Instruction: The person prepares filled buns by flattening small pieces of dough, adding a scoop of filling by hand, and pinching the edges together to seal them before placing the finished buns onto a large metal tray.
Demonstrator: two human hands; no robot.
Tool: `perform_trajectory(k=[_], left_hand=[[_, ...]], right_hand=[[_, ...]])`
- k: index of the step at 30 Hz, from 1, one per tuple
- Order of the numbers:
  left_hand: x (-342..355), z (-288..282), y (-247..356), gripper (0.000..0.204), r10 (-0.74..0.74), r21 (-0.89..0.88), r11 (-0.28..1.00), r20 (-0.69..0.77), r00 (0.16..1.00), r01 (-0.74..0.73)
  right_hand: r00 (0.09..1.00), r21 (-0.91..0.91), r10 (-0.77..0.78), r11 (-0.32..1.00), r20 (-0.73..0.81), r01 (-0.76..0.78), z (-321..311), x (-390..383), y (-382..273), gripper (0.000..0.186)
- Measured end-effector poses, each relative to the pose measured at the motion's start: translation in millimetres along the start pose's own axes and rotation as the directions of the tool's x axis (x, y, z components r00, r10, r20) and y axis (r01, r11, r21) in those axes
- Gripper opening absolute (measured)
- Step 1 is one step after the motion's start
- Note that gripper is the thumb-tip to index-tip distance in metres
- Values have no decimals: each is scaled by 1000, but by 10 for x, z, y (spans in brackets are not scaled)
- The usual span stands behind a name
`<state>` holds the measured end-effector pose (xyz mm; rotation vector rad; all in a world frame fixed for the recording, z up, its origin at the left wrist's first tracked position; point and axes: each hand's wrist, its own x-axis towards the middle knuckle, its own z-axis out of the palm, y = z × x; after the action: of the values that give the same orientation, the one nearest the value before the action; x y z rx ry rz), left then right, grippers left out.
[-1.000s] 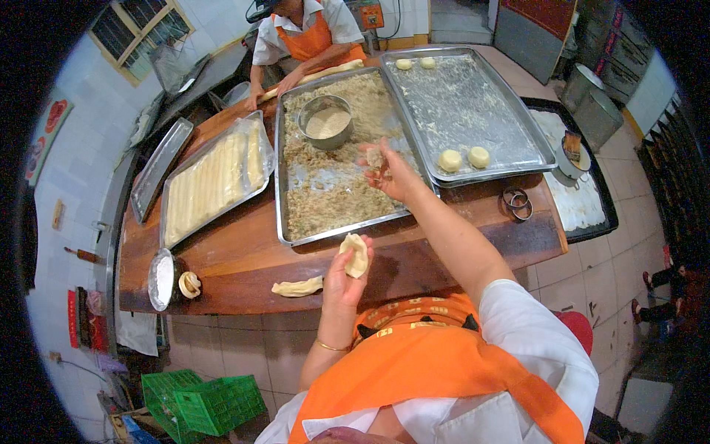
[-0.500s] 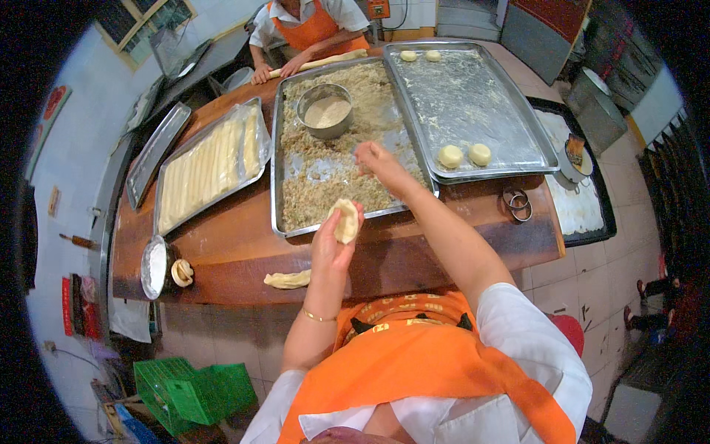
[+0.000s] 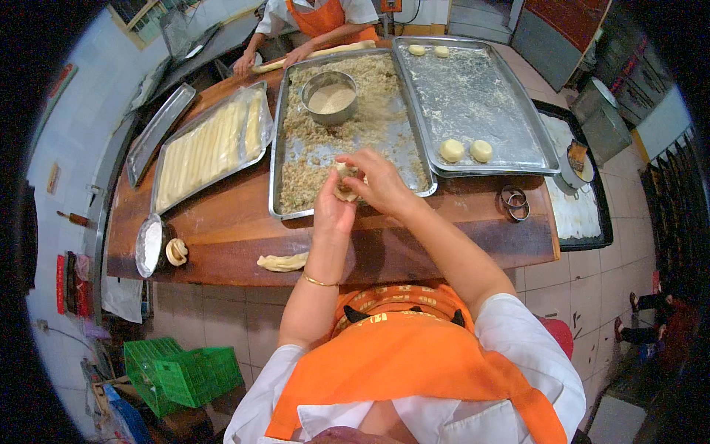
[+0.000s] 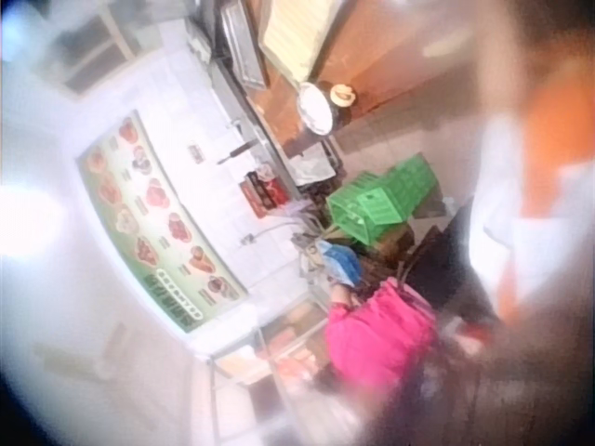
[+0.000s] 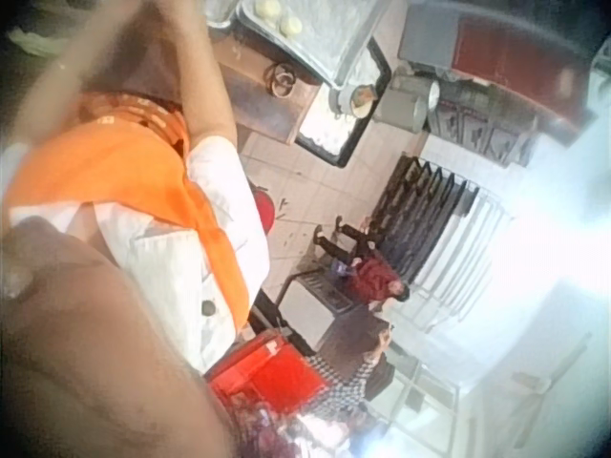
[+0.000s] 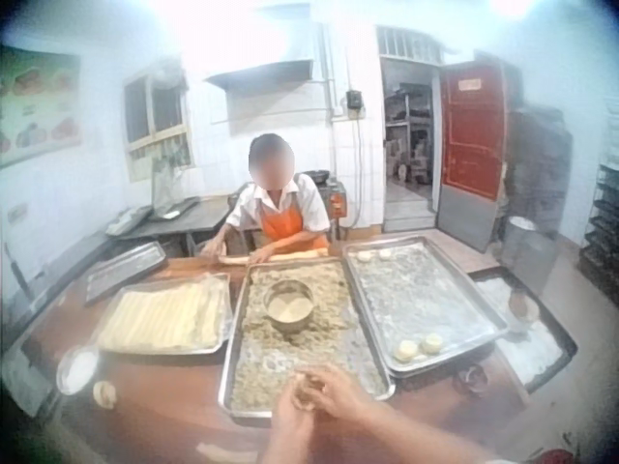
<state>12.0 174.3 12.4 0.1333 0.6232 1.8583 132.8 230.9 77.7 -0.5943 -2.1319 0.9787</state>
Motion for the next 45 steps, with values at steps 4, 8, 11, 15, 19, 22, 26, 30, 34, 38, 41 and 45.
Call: perform_trajectory(k=[4, 8, 11, 15, 19, 22, 26, 30, 34, 38, 41, 45], left_hand=[[-41, 29, -6, 25, 108, 164, 980, 48, 993, -114], [-189, 47, 69, 24, 135, 195, 971, 23, 991, -137], [-270, 202, 75, 25, 177, 290, 945, -66, 982, -150], [-216, 77, 43, 29, 140, 344, 933, -77, 987, -106], [-596, 749, 400, 36, 99, 146, 983, 94, 991, -113], [-514, 695, 470, 51, 170, 132, 972, 162, 972, -192], [-410, 625, 279, 50, 144, 71, 987, 43, 989, -147], [-380, 363, 187, 31, 6, -119, 993, 22, 1000, -3], [-286, 303, 126, 24, -48, -224, 974, -76, 996, 30], [-313, 261, 103, 30, -116, -244, 962, 37, 993, 121], [-302, 235, 89, 32, -137, -274, 951, 35, 990, 141], [-467, 378, 105, 27, -45, -163, 986, 4, 999, 45]], right_hand=[[982, -73, -124, 991, -140, 115, 116, -48, 133, 28], [982, 13, -113, 993, -150, 116, 176, -94, -21, 19], [973, -61, -158, 987, -170, 149, 200, -133, -2, 20], [972, -168, -171, 975, -161, 143, 284, -182, 28, 22], [976, 66, -52, 996, -212, 68, -3, -45, -262, 19], [979, 259, 74, 966, -189, -23, -34, 26, -507, 16], [913, -229, -311, 940, -263, 254, 191, -65, -516, 14], [959, -270, -258, 938, -120, 218, 153, -234, -446, 20], [898, -285, -346, 920, -274, 268, 98, -194, -488, 43], [974, 575, 187, 787, 125, -225, 209, -292, -286, 55], [988, 334, 154, 930, 29, -154, 303, -353, -274, 44], [978, 428, 203, 881, 42, -201, 235, -304, -140, 42]])
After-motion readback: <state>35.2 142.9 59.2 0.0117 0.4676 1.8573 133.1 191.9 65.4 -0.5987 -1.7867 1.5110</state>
